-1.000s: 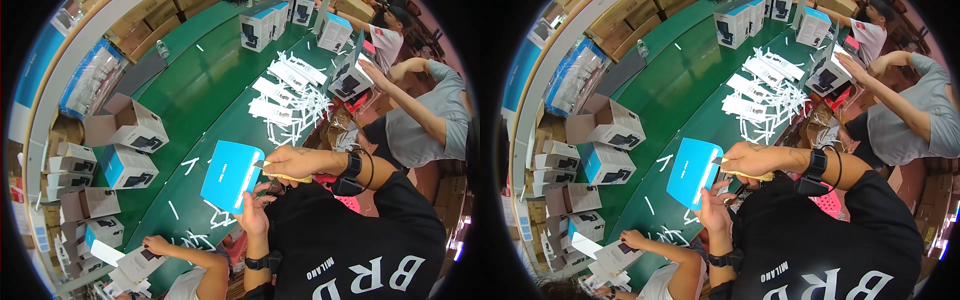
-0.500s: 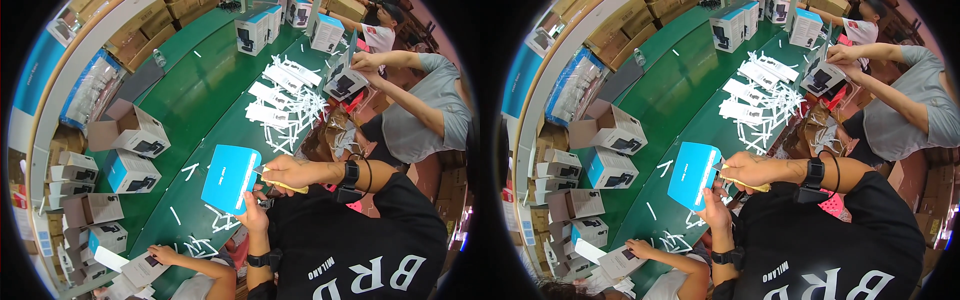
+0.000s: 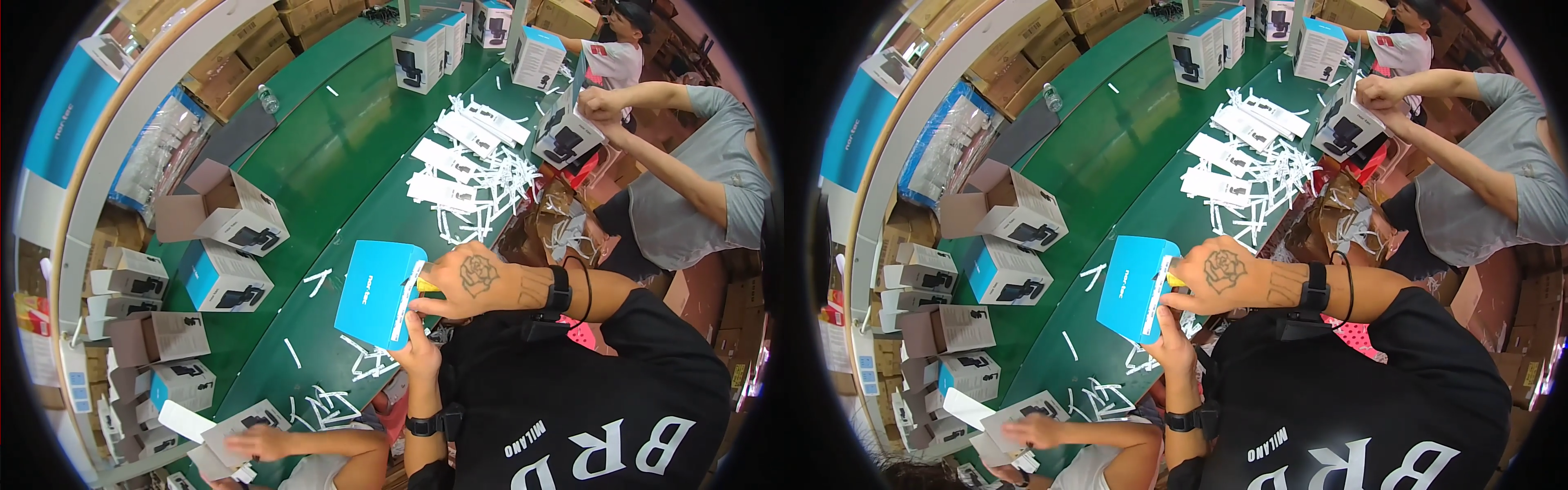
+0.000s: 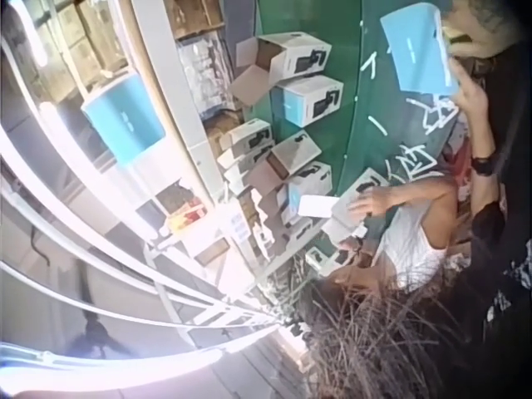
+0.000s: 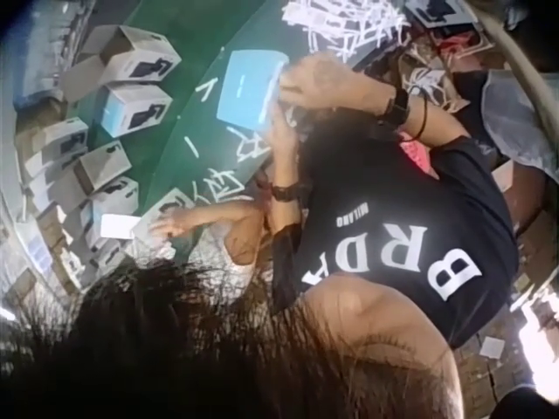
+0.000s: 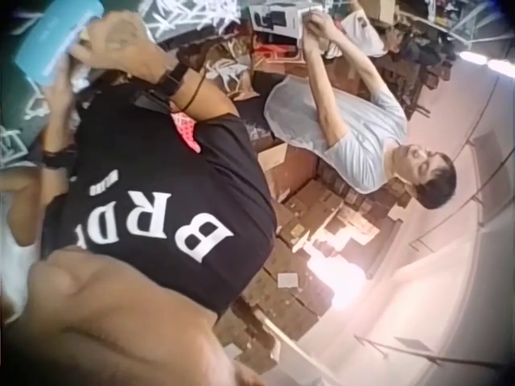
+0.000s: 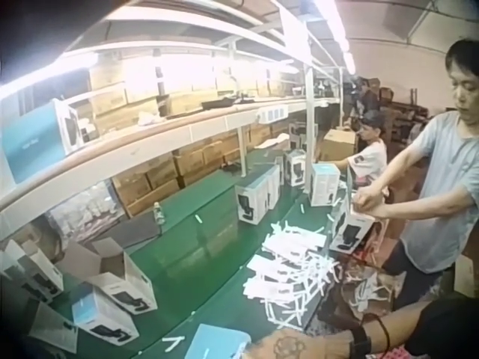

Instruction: The person opens a white box, removes a manual, and uses a utility knife to cut the tape on a blue box. They place the blue box into the white box, insert the manual, and close the white box before setting it on a shelf.

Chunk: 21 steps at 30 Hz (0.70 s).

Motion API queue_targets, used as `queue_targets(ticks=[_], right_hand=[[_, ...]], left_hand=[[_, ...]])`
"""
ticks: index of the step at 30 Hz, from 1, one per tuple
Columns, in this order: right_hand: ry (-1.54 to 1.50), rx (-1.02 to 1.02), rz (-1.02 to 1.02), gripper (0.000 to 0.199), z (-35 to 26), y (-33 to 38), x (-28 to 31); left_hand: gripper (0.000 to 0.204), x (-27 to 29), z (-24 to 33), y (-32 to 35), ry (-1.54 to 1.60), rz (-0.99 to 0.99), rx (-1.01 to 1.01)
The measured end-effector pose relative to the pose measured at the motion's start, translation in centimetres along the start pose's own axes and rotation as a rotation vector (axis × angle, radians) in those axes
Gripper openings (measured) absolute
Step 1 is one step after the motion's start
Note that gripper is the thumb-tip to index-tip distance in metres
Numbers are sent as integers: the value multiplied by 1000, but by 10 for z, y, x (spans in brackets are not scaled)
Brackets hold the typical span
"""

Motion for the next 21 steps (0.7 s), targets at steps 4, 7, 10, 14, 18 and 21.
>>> queue_targets(ticks=[4,7,10,14,18,21], right_hand=[[-106,83,276,34,-6,-7,6],[-314,184,285,29,-5,-10,-7],[-989,-50,176,26,8,4,-1],[-1228,-431,-153,38,52,29,20],[-435,-83,-37,52,73,8,30],[-195,277,253,66,55,-21,21]], left_hand=[[32,2,5,0,45,47,41],[30,3,13,-6,-221,23,-36],[29,-1,22,-6,-13,37,71],[32,3,42,-1,96,50,323],[31,8,41,-1,56,62,433],[27,14,41,-2,16,89,438]])
Point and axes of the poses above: each hand's wrist, its own y-axis away from the middle knuckle, its own x-axis out of the back of the hand, z = x × y, the point moved 5 cm from there along -y, towards the middle knuckle, and after that the axes turned 12 degrees about x, right-handed, at the moved point
